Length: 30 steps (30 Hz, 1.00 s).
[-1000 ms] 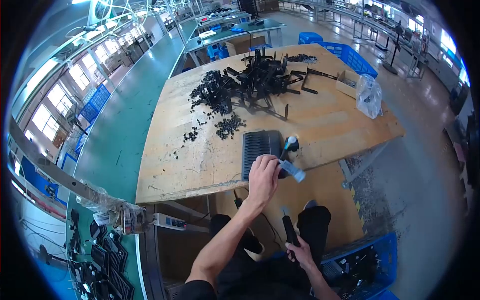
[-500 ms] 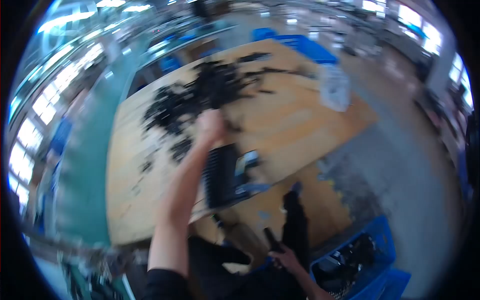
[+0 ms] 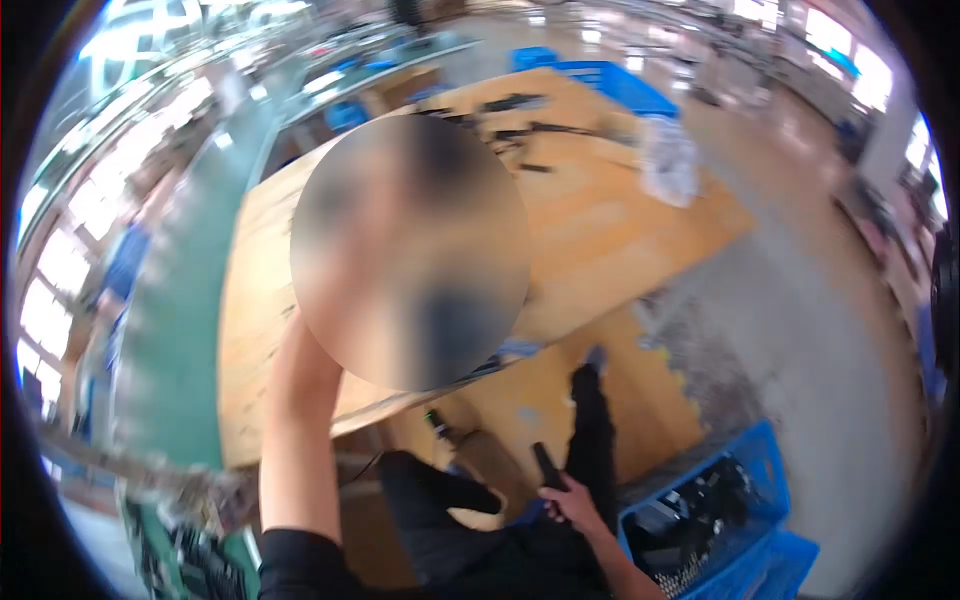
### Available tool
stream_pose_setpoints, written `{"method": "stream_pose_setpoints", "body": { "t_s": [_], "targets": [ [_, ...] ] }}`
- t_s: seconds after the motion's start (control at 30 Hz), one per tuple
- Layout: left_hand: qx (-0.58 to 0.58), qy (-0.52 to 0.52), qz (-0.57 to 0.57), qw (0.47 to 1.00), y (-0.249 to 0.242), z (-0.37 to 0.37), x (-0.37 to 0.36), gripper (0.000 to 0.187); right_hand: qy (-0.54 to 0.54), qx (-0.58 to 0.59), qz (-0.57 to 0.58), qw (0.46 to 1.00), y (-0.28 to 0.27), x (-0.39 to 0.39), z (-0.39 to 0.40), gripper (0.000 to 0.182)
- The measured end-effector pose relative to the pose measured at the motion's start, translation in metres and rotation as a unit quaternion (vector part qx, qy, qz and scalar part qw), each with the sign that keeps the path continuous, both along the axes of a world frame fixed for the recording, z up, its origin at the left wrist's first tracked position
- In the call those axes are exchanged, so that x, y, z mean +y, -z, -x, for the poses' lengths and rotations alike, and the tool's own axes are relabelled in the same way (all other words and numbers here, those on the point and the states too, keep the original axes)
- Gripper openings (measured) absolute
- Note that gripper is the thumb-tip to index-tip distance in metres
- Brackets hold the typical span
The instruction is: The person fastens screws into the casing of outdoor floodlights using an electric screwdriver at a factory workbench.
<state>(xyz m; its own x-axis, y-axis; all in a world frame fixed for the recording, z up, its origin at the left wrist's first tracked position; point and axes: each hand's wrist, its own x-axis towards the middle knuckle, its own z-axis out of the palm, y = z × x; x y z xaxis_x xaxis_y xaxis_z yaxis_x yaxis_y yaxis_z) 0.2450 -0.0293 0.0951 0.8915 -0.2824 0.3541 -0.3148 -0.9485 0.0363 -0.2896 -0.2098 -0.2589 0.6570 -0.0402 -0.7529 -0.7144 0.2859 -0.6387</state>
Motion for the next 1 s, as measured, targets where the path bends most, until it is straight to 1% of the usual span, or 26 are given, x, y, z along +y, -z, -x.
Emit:
{"method": "stream_pose_setpoints", "body": {
  "t_s": [0.03, 0.07, 0.13, 0.2, 0.23, 0.27, 0.3, 0.33, 0.37, 0.4, 0.43, 0.47, 0.5, 0.53, 0.6, 0.63, 0.7, 0.73, 0.8, 0.83, 0.9, 0.93, 1.0],
  "targets": [
    [-0.032, 0.041, -0.023, 0.998, -0.004, -0.014, 0.007, 0.023, -0.010, -0.035, -0.001, 0.999, -0.009, -0.002, -0.002, 0.057],
    [-0.092, 0.063, -0.034, 0.993, -0.016, -0.010, 0.011, 0.019, -0.038, -0.038, -0.010, 0.998, -0.011, 0.001, -0.004, 0.057],
    [-0.107, 0.123, -0.052, 0.985, -0.035, -0.019, 0.013, 0.019, -0.007, -0.045, -0.022, 0.999, -0.014, -0.004, -0.005, 0.054],
    [-0.109, 0.118, -0.049, 0.986, -0.044, -0.010, 0.015, 0.022, -0.024, -0.044, -0.025, 0.998, -0.016, -0.005, -0.006, 0.052],
    [-0.110, 0.117, -0.043, 0.986, -0.048, -0.006, 0.014, 0.027, -0.025, -0.041, -0.026, 0.999, -0.017, -0.005, -0.005, 0.055],
    [-0.109, 0.118, -0.044, 0.986, -0.049, 0.000, 0.016, 0.027, -0.025, -0.037, -0.027, 0.999, -0.020, -0.006, -0.006, 0.058],
    [-0.142, 0.091, -0.038, 0.985, -0.048, 0.011, 0.023, 0.030, -0.025, -0.034, -0.029, 0.999, -0.020, -0.006, -0.007, 0.058],
    [-0.172, 0.062, -0.034, 0.983, -0.042, 0.025, 0.032, 0.035, -0.006, -0.043, -0.016, 0.999, -0.020, -0.005, -0.005, 0.057],
    [-0.156, 0.009, -0.011, 0.988, -0.038, 0.049, 0.039, 0.028, 0.010, -0.052, -0.004, 0.999, -0.020, -0.004, -0.003, 0.055],
    [-0.166, 0.011, 0.048, 0.985, -0.024, 0.078, 0.051, 0.032, 0.006, -0.046, -0.008, 0.999, -0.020, -0.004, -0.001, 0.055],
    [-0.195, 0.000, 0.065, 0.979, 0.007, 0.088, 0.069, 0.028, 0.013, -0.048, -0.013, 0.999, -0.019, -0.005, -0.001, 0.057],
    [-0.185, 0.050, 0.111, 0.975, 0.031, 0.122, 0.081, 0.023, 0.021, -0.051, -0.018, 0.998, -0.019, -0.004, -0.002, 0.060],
    [-0.133, 0.019, 0.129, 0.983, 0.058, 0.148, 0.088, 0.023, 0.019, -0.041, -0.032, 0.998, -0.019, -0.004, -0.004, 0.059],
    [-0.043, -0.023, 0.160, 0.986, 0.074, 0.182, 0.083, 0.024, 0.016, -0.041, -0.029, 0.999, -0.018, -0.004, -0.007, 0.059],
    [0.054, -0.043, 0.205, 0.976, 0.121, 0.230, 0.073, 0.025, -0.005, -0.037, -0.028, 0.999, -0.016, -0.006, -0.004, 0.060],
    [0.056, -0.049, 0.210, 0.975, 0.129, 0.243, 0.068, 0.025, -0.011, -0.033, -0.023, 0.999, -0.018, -0.007, -0.002, 0.060],
    [0.045, -0.005, 0.219, 0.975, 0.132, 0.260, 0.063, 0.026, 0.005, -0.042, 0.000, 0.999, -0.030, -0.003, 0.002, 0.065],
    [0.048, -0.008, 0.220, 0.974, 0.130, 0.261, 0.067, 0.026, 0.002, -0.039, 0.000, 0.999, -0.037, -0.002, 0.007, 0.065],
    [0.096, -0.002, 0.170, 0.981, 0.124, 0.259, 0.074, 0.029, 0.047, -0.093, 0.027, 0.994, -0.067, -0.003, 0.013, 0.072],
    [0.100, -0.005, 0.170, 0.980, 0.121, 0.258, 0.075, 0.029, 0.045, -0.089, 0.027, 0.995, -0.079, -0.006, 0.014, 0.072],
    [0.100, -0.051, 0.164, 0.980, 0.118, 0.256, 0.073, 0.031, 0.051, -0.130, 0.055, 0.989, -0.101, -0.011, 0.014, 0.077],
    [0.103, -0.050, 0.164, 0.980, 0.118, 0.254, 0.070, 0.031, 0.051, -0.127, 0.055, 0.989, -0.109, -0.012, 0.012, 0.077],
    [0.068, -0.026, 0.162, 0.984, 0.120, 0.253, 0.063, 0.031, 0.064, -0.138, 0.077, 0.985, -0.123, -0.014, 0.010, 0.078]
  ]
}}
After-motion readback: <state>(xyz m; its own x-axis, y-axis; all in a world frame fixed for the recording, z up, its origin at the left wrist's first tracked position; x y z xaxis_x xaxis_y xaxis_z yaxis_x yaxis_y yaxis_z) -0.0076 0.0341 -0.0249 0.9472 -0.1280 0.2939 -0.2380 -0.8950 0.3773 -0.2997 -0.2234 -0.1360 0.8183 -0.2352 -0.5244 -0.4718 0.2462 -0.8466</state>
